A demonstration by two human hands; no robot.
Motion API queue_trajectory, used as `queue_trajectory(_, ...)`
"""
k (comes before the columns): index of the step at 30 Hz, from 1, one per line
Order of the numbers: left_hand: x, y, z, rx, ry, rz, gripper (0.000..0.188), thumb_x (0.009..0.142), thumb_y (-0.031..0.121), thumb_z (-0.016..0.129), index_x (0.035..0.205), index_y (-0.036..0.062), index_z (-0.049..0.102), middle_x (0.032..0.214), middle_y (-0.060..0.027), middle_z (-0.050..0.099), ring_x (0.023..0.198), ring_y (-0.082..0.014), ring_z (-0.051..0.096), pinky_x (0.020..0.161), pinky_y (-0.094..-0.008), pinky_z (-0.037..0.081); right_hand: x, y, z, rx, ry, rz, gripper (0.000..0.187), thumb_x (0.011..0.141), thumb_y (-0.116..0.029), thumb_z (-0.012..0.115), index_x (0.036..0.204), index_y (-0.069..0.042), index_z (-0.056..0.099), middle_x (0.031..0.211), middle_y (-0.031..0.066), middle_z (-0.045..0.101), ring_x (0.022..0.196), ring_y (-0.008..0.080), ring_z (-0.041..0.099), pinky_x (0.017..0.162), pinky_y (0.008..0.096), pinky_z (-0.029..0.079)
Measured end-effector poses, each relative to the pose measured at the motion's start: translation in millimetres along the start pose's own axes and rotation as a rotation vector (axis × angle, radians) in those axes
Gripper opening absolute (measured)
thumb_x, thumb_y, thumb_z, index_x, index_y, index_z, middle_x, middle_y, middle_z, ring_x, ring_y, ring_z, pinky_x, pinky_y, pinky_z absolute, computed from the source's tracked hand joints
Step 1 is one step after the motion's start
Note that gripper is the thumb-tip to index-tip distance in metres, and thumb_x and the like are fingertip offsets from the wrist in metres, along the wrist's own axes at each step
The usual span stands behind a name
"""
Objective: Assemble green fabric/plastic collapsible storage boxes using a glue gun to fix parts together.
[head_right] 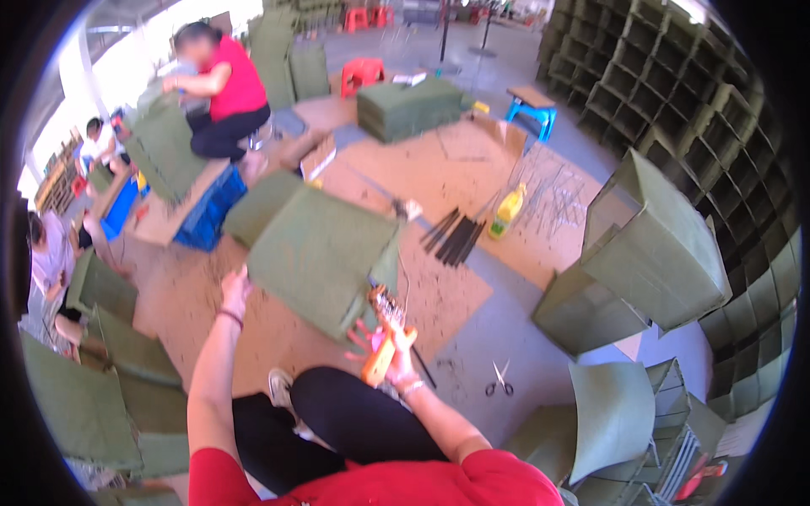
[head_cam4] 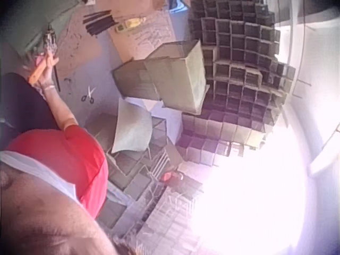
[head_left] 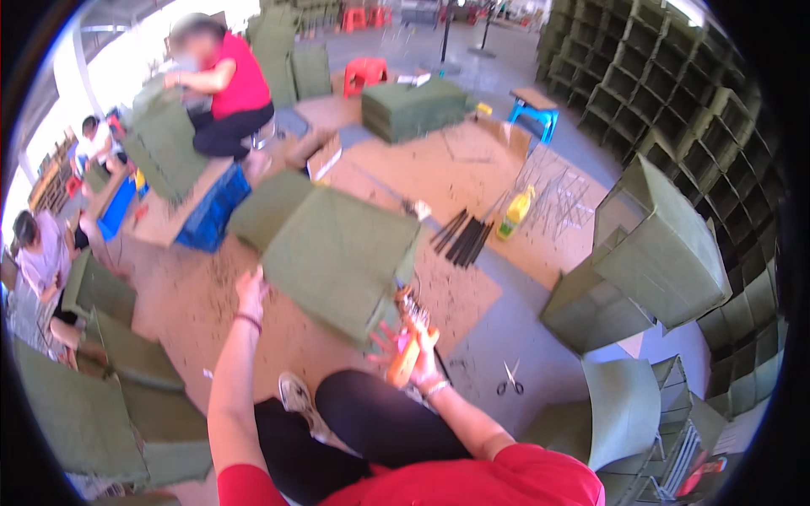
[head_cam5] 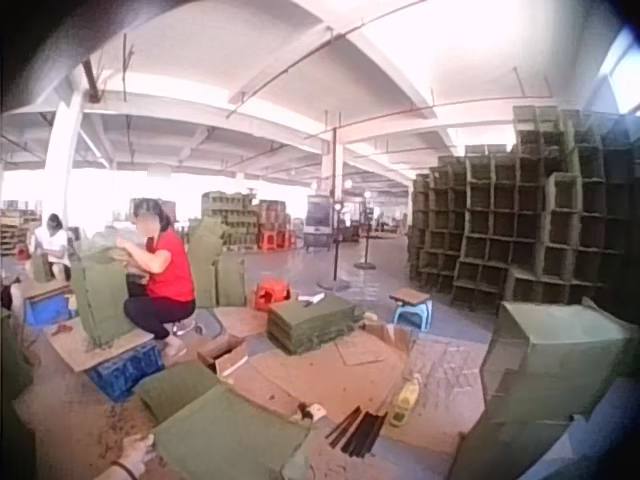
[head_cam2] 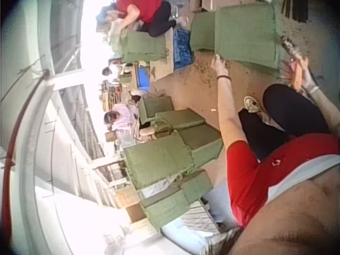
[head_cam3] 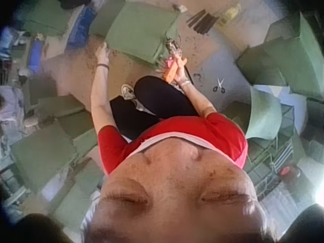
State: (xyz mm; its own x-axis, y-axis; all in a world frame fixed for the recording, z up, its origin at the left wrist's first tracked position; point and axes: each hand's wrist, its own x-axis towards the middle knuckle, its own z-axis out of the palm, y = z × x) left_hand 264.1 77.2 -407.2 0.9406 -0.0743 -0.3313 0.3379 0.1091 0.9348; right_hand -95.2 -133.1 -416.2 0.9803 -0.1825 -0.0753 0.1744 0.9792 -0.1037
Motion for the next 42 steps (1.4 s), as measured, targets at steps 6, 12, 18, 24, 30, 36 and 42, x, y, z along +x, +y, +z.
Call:
queue_trajectory(6, -28.7, 16.8, 2.1, 0.038, -0.151, 0.095, 0.023, 0.088, 0.022, 0.059, 0.101, 0.0031, 0.061, 0.098, -0.0054, 0.063, 0.091, -0.0167, 0.06, 0.084, -0.033, 0.048, 6.6, 4.7, 5.8, 0.078, 0.028, -0.171, 0.034, 0.076, -0.039, 0.069, 0.098, -0.016, 0.058, 0.138, 0.0088, 0.04, 0.133, 0.0368, 0.025, 0.1, 0.0718, 0.017)
queue_trajectory(12, -27.7, 25.1, 1.5, 0.008, -0.168, 0.106, 0.021, 0.088, 0.021, 0.059, 0.103, 0.0055, 0.059, 0.099, -0.0028, 0.062, 0.092, -0.0146, 0.059, 0.084, -0.0291, 0.046, 26.4, 6.2, 8.4, 0.116, 0.102, -0.204, 0.044, 0.076, -0.035, 0.068, 0.114, -0.022, 0.05, 0.125, 0.0068, 0.052, 0.125, 0.0346, 0.037, 0.096, 0.0756, 0.016)
queue_trajectory(18, -44.0, 23.1, -4.3, -0.003, -0.225, 0.077, 0.017, 0.088, 0.021, 0.059, 0.098, 0.007, 0.058, 0.098, -0.002, 0.06, 0.093, -0.0148, 0.057, 0.086, -0.0293, 0.045, 37.4, -3.1, -21.3, 0.126, 0.226, -0.226, 0.041, 0.075, -0.037, 0.069, 0.109, -0.023, 0.05, 0.11, 0.0057, 0.058, 0.114, 0.0343, 0.047, 0.094, 0.0764, 0.017)
queue_trajectory(24, -101.0, 1.9, 6.3, -0.057, -0.239, 0.009, 0.021, 0.086, 0.019, 0.062, 0.101, 0.0057, 0.055, 0.103, -0.0047, 0.059, 0.097, -0.0183, 0.057, 0.092, -0.0329, 0.043, 52.7, -46.1, 1.2, -0.056, 0.361, -0.424, 0.044, 0.067, -0.042, 0.07, 0.105, -0.024, 0.057, 0.091, 0.0015, 0.058, 0.094, 0.0273, 0.052, 0.092, 0.0691, 0.03)
queue_trajectory(30, -150.3, -1.5, 71.2, -0.043, -0.393, -0.069, 0.024, 0.087, 0.015, 0.061, 0.104, 0.0016, 0.054, 0.108, -0.0079, 0.059, 0.103, -0.0208, 0.057, 0.092, -0.0339, 0.044, 80.4, -139.3, -19.0, -0.025, 0.154, -0.453, 0.024, 0.076, -0.03, 0.065, 0.095, -0.017, 0.057, 0.081, 0.0012, 0.059, 0.078, 0.0213, 0.057, 0.093, 0.0672, 0.033)
queue_trajectory(36, -155.4, -3.2, 56.3, 0.112, -0.482, -0.185, 0.021, 0.086, 0.018, 0.063, 0.099, 0.0011, 0.058, 0.104, -0.0086, 0.061, 0.1, -0.0192, 0.058, 0.085, -0.0315, 0.047, 17.4, -161.1, -21.6, -0.376, 0.264, -0.648, 0.034, 0.085, -0.019, 0.059, 0.117, -0.012, 0.049, 0.111, 0.0072, 0.058, 0.101, 0.0224, 0.056, 0.081, 0.0448, 0.05)
queue_trajectory(42, -171.7, 24.5, 52.6, 0.927, -0.208, 0.687, 0.029, 0.072, 0.019, 0.073, 0.089, 0.0024, 0.055, 0.09, -0.009, 0.058, 0.085, -0.0254, 0.057, 0.075, -0.0365, 0.047, -86.3, -133.5, 14.7, -0.657, 0.33, -0.694, 0.04, 0.081, -0.007, 0.06, 0.118, -0.003, 0.045, 0.111, 0.0128, 0.057, 0.103, 0.0248, 0.056, 0.086, 0.0388, 0.049)
